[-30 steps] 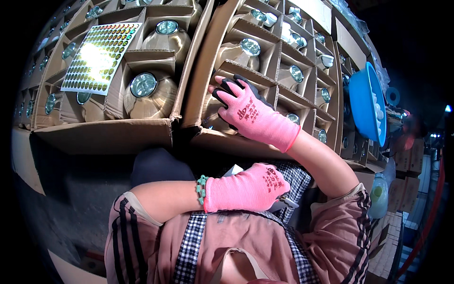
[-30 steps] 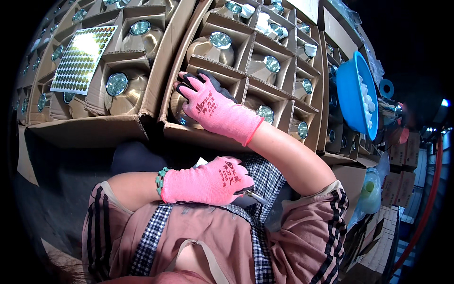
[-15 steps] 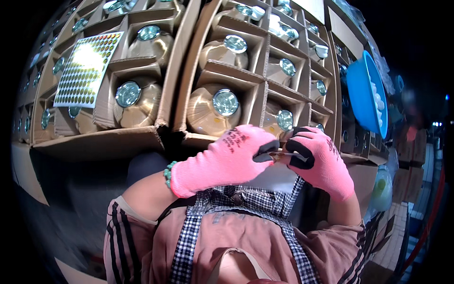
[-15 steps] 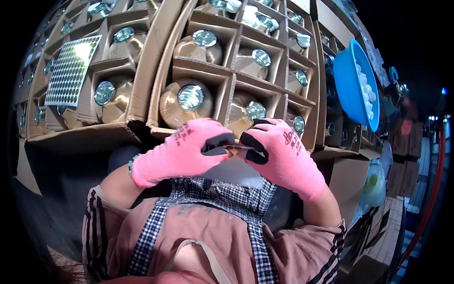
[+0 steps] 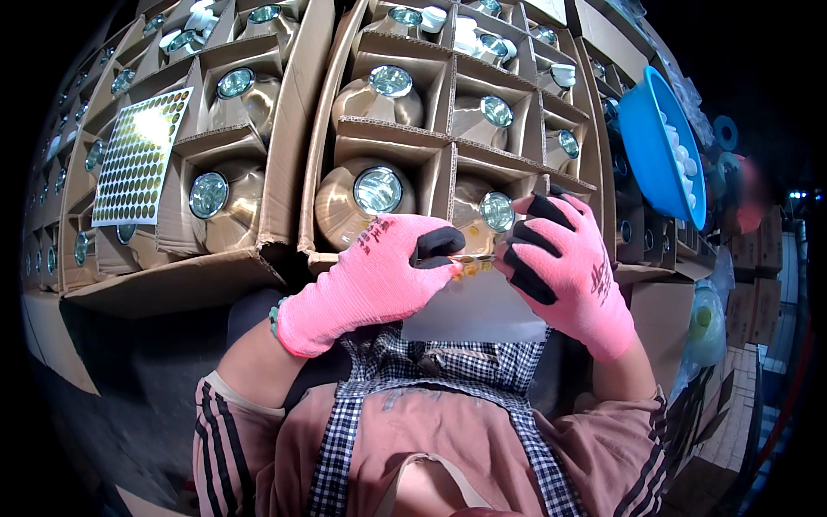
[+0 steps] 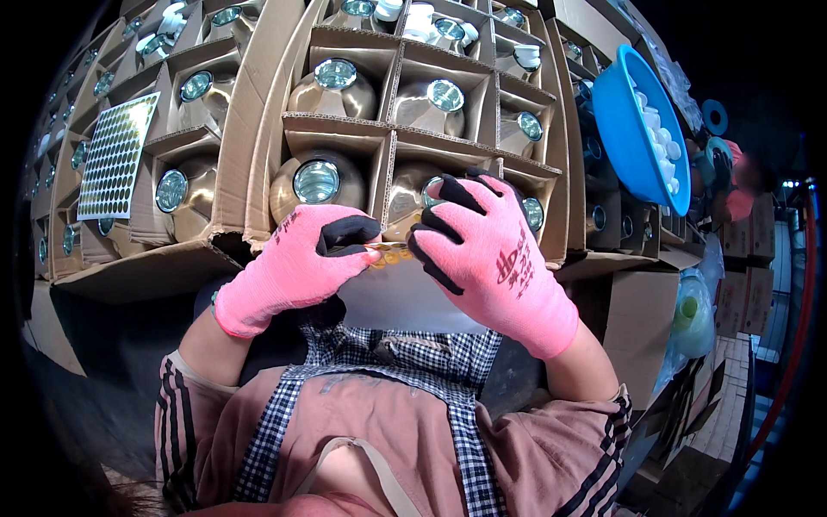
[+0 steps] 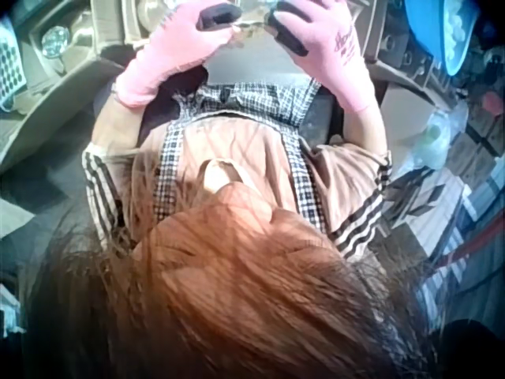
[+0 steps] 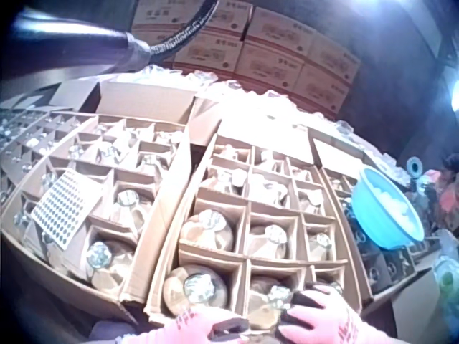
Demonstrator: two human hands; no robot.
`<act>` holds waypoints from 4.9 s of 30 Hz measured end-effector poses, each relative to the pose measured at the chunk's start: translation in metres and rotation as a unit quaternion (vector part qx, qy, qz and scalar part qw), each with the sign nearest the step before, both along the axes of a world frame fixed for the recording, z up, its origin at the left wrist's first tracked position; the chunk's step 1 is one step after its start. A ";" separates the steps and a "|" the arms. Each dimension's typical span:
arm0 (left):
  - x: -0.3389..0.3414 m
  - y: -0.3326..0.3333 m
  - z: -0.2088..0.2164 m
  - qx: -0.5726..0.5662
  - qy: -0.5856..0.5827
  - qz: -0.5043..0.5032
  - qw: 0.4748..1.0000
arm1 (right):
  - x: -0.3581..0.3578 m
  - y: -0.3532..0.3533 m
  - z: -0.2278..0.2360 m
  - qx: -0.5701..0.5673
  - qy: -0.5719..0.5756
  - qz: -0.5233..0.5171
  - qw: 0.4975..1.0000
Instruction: The person applies round gold stickers to the lids of small glass jars arranged in a cardboard tray. They peel individual stickers from a sheet and press them onto the jar tops one by one. The person wears pink gloves and works in a warehouse setting with other boxes and a blue basin visible.
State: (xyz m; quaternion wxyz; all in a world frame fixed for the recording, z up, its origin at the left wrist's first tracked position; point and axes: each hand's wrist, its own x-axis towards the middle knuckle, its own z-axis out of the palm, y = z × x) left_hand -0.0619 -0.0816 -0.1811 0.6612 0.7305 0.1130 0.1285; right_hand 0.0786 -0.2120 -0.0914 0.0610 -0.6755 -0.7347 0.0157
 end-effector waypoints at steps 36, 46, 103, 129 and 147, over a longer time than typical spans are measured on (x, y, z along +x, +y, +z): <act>0.007 0.027 -0.012 -0.066 0.051 -0.172 0.982 | 0.055 0.208 -0.100 -0.011 -0.151 0.109 0.982; 0.007 0.029 0.000 -0.093 0.143 -0.115 0.979 | 0.015 0.124 0.022 -0.081 0.189 -0.096 0.974; 0.007 0.020 -0.004 -0.041 0.131 -0.131 0.982 | 0.109 0.115 -0.080 -0.149 -0.168 -0.030 0.974; 0.009 0.011 -0.003 -0.039 0.072 -0.065 0.994 | 0.021 0.013 0.006 -0.085 0.139 -0.139 0.977; 0.009 0.001 -0.012 -0.022 0.024 -0.028 0.999 | -0.001 0.006 -0.014 -0.046 -0.041 -0.058 0.996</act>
